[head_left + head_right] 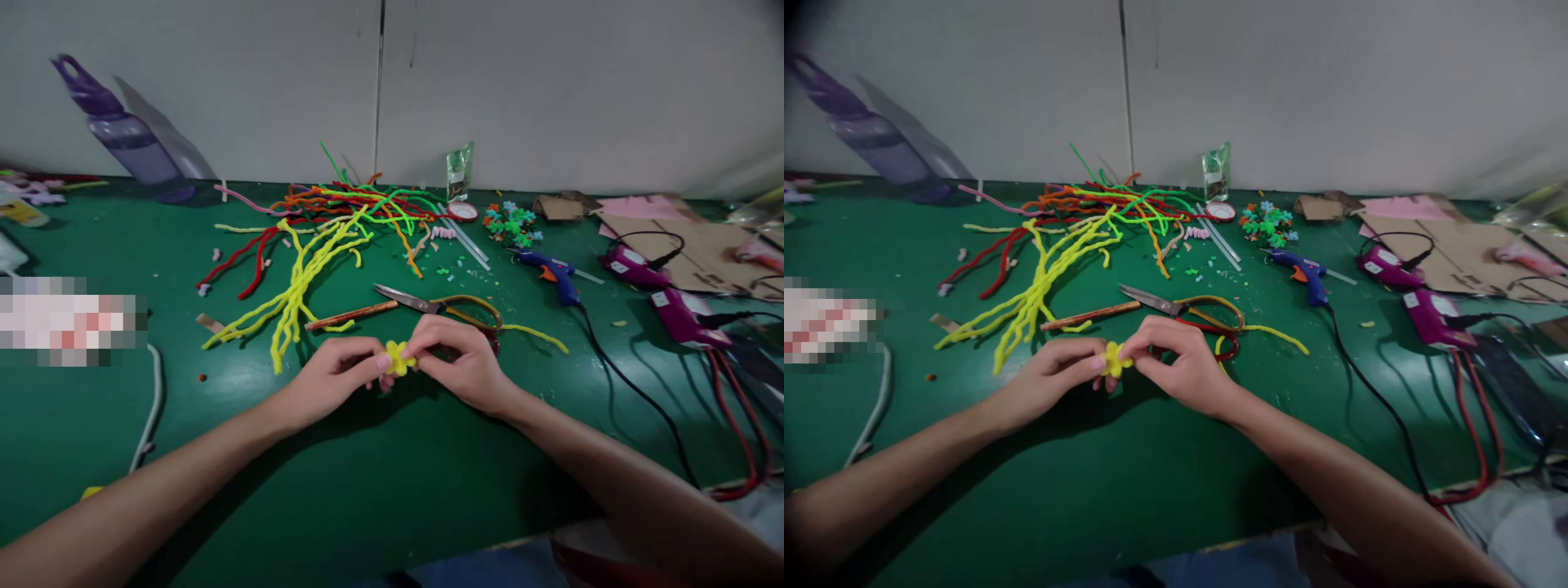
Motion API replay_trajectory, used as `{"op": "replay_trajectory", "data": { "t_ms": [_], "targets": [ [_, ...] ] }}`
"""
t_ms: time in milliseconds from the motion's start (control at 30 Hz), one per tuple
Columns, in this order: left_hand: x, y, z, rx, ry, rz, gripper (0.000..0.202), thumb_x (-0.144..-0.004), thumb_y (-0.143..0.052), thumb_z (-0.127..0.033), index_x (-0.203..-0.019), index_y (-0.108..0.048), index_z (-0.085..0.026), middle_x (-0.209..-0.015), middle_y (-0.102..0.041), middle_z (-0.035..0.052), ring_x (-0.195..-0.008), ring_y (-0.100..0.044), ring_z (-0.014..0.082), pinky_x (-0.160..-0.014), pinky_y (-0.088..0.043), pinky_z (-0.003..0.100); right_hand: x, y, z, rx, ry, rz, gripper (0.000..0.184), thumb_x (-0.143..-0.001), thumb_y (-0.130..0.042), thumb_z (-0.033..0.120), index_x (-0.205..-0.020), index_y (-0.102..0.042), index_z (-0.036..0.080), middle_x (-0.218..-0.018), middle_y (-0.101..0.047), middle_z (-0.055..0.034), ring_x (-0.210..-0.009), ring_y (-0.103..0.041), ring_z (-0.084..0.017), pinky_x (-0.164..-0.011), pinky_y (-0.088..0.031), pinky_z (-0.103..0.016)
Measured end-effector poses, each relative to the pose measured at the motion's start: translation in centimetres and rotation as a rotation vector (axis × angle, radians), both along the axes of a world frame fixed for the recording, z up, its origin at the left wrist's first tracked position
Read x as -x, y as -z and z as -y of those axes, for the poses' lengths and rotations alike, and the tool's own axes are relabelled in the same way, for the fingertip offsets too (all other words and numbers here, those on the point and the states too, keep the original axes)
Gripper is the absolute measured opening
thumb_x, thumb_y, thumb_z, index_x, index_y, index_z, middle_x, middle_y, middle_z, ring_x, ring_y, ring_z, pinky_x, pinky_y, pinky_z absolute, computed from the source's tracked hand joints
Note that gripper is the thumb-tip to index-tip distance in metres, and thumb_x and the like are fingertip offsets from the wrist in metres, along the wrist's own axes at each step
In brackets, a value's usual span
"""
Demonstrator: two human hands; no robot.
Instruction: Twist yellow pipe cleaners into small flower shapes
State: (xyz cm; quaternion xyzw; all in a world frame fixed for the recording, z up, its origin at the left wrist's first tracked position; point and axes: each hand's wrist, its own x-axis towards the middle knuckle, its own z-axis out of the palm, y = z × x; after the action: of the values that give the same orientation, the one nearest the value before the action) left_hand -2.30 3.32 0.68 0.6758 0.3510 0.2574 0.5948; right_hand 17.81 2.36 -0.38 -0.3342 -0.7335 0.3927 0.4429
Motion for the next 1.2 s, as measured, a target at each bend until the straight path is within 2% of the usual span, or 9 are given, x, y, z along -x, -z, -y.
{"op": "replay_trajectory", "data": {
  "t_ms": [67, 167, 267, 367, 467, 800, 967, 1100, 1200],
  "targets": [
    [-0.06, 0.16, 0.08, 0.017, -0.022, 0.001, 0.027, -0.086, -0.057, -0.035, -0.07, -0.062, -0.013, -0.067, -0.063, 0.0012, -0.061, -0.054, 0.0099, -0.06, -0.044, 0.021, 0.02, 0.04, 0.05, 0.052, 0.02, -0.003, 0.008, -0.087, -0.055, 0.017, -0.085, -0.062, 0.019, -0.075, -0.06, -0.0021, -0.069, -0.056, -0.012, -0.064, -0.045, -0.027],
    [-0.12, 0.39, 0.14, 0.013, -0.071, 0.004, 0.028, -0.085, -0.059, -0.035, -0.067, -0.059, -0.014, -0.064, -0.062, 0.0002, -0.06, -0.053, 0.0093, -0.059, -0.044, 0.021, 0.01, -0.06, 0.11, 0.273, 0.032, -0.048, 0.01, -0.089, -0.054, 0.025, -0.097, -0.055, 0.02, -0.073, -0.056, 0.0008, -0.061, -0.055, -0.01, -0.056, -0.043, -0.024],
    [-0.14, 0.4, 0.14, 0.003, -0.093, -0.009, 0.03, -0.085, -0.058, -0.037, -0.066, -0.057, -0.014, -0.063, -0.06, -0.0003, -0.059, -0.053, 0.0096, -0.059, -0.044, 0.021, 0.03, -0.32, 0.16, 0.413, -0.055, 0.027, 0.016, -0.093, -0.05, 0.034, -0.09, -0.053, 0.018, -0.064, -0.052, 0.0031, -0.055, -0.051, -0.009, -0.052, -0.04, -0.022],
    [-0.16, 0.3, 0.15, -0.012, -0.085, -0.014, 0.03, -0.086, -0.057, -0.037, -0.065, -0.056, -0.014, -0.063, -0.059, -0.0004, -0.06, -0.053, 0.0097, -0.059, -0.044, 0.021, 0.15, -0.6, 0.23, 0.41, -0.11, 0.146, 0.027, -0.093, -0.05, 0.037, -0.075, -0.051, 0.017, -0.062, -0.051, 0.0028, -0.055, -0.049, -0.009, -0.053, -0.038, -0.021],
    [-0.13, 0.3, 0.17, -0.052, -0.066, -0.033, 0.029, -0.086, -0.056, -0.036, -0.067, -0.058, -0.015, -0.064, -0.06, -0.0004, -0.06, -0.053, 0.0096, -0.059, -0.043, 0.021, 0.29, -0.75, 0.3, 0.387, -0.105, 0.194, 0.031, -0.092, -0.05, 0.037, -0.069, -0.05, 0.017, -0.059, -0.05, 0.0029, -0.054, -0.047, -0.009, -0.053, -0.036, -0.022],
    [0.19, 0.54, -0.16, -0.25, 0.036, -0.131, 0.03, -0.089, -0.053, -0.032, -0.066, -0.061, -0.014, -0.066, -0.056, -0.0002, -0.064, -0.051, 0.0105, -0.062, -0.04, 0.021, 0.01, -0.27, 0.29, 0.568, -0.212, 0.086, 0.03, -0.091, -0.054, 0.037, -0.069, -0.046, 0.017, -0.049, -0.049, 0.0061, -0.045, -0.045, -0.007, -0.05, -0.035, -0.02],
    [0.13, 0.5, -0.05, -0.226, 0.021, -0.145, 0.031, -0.089, -0.052, -0.034, -0.066, -0.059, -0.014, -0.065, -0.056, -0.0003, -0.063, -0.051, 0.0109, -0.062, -0.04, 0.021, 0.08, -0.42, 0.27, 0.594, -0.219, 0.086, 0.031, -0.09, -0.054, 0.038, -0.068, -0.046, 0.017, -0.046, -0.049, 0.0065, -0.042, -0.043, -0.006, -0.048, -0.035, -0.019],
    [0.07, 0.6, 0.22, -0.172, -0.05, -0.13, 0.034, -0.089, -0.051, -0.038, -0.066, -0.057, -0.014, -0.064, -0.055, -0.0006, -0.061, -0.049, 0.0104, -0.058, -0.039, 0.021, 0.49, -0.54, 0.59, 0.539, -0.17, 0.108, 0.031, -0.091, -0.053, 0.037, -0.067, -0.046, 0.018, -0.047, -0.048, 0.0063, -0.044, -0.044, -0.007, -0.05, -0.035, -0.02],
    [0.03, 0.53, 0.26, -0.183, -0.048, -0.137, 0.031, -0.088, -0.054, -0.038, -0.068, -0.058, -0.014, -0.063, -0.054, -0.0015, -0.06, -0.049, 0.0099, -0.057, -0.038, 0.02, 0.65, -0.58, 0.76, 0.518, -0.152, 0.145, 0.031, -0.091, -0.052, 0.036, -0.068, -0.047, 0.017, -0.049, -0.049, 0.0057, -0.046, -0.043, -0.007, -0.05, -0.034, -0.019]
  ]
}}
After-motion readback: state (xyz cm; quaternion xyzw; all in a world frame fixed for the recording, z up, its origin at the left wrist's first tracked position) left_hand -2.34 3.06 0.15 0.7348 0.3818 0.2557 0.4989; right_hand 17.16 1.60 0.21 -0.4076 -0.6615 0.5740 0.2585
